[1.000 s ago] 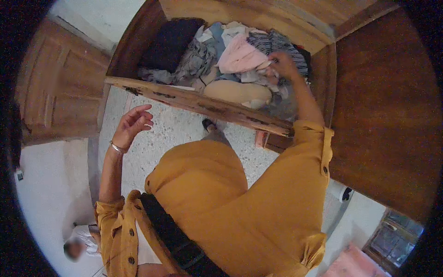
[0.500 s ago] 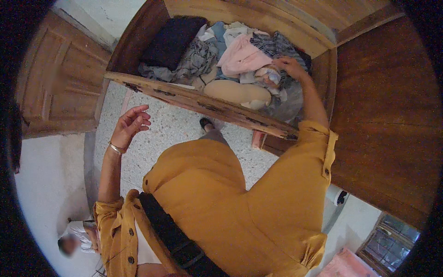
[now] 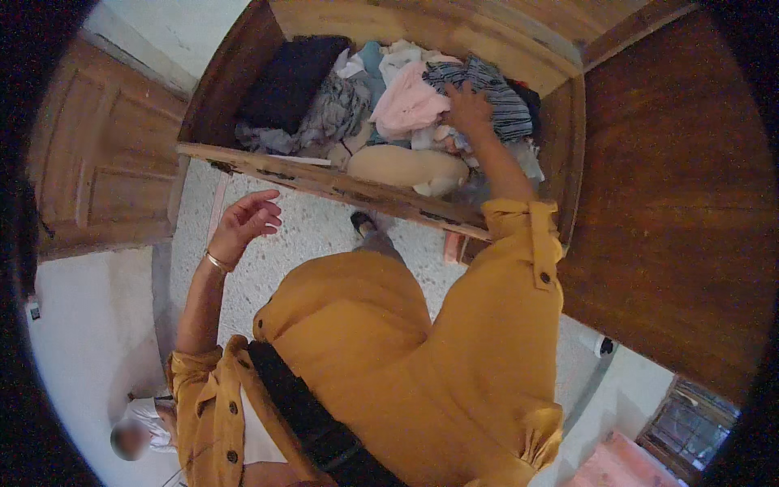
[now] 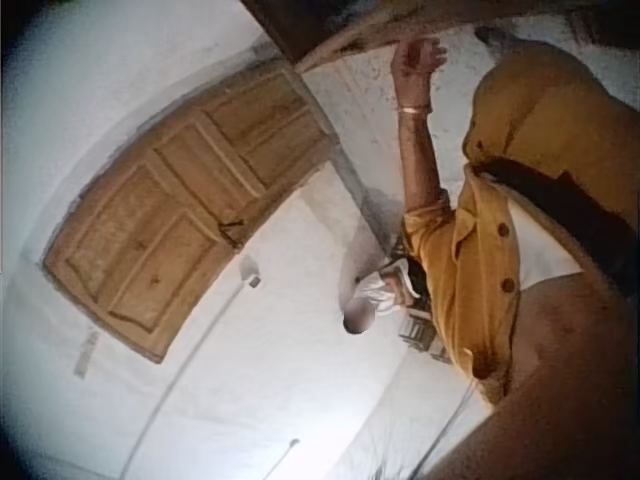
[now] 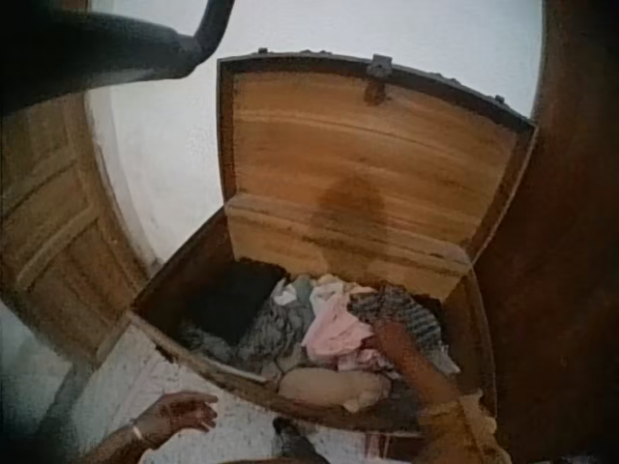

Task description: The person folds several garments on a bed, including dark pants, a striped shirt, and a gray hoodie. They place some folded items into a wooden chest and continue folding additional clothes.

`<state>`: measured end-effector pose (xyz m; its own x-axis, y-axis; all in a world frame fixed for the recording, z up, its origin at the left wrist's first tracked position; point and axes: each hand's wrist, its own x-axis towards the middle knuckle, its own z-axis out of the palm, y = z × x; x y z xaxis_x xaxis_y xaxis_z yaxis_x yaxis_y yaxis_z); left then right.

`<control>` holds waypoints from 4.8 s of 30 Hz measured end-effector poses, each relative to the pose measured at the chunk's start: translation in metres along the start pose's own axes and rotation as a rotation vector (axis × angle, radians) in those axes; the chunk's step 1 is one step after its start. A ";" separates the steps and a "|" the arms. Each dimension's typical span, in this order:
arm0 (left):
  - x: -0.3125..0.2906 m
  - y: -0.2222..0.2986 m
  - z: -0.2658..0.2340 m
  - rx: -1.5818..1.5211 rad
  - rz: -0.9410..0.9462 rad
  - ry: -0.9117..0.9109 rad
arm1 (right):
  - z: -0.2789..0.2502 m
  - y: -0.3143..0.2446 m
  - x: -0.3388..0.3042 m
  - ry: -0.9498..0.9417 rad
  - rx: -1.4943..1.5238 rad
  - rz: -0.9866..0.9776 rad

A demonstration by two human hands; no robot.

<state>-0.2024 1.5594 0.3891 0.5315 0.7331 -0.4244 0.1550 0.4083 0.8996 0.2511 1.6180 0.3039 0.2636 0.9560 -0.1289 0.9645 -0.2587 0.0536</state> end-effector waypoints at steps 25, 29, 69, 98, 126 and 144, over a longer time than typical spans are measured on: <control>0.038 -0.055 0.074 0.305 0.113 -0.419 | -0.067 -0.164 -0.004 -0.179 0.839 -0.853; 0.028 -0.063 0.077 0.393 0.061 -0.363 | -0.117 -0.242 -0.035 -0.067 1.132 -1.115; -0.405 -0.366 0.527 -0.889 -0.405 0.864 | -0.139 -0.315 -0.721 -2.281 -0.183 -3.360; -0.489 -0.436 0.672 -1.288 -0.194 1.794 | -0.008 -0.212 -1.192 -3.237 -2.167 -1.933; -0.670 -0.573 0.825 -2.144 -0.159 2.490 | 0.555 0.195 -1.728 -2.214 -1.433 -1.212; -0.732 -0.628 0.804 -2.472 -0.206 2.773 | 0.598 0.323 -1.790 -2.085 -0.978 -1.228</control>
<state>-0.0195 0.3291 0.2176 0.2455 -0.6368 -0.7309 -0.2318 -0.7707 0.5936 0.1014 -0.2593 -0.0406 0.1623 -0.7578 -0.6320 0.5337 0.6061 -0.5897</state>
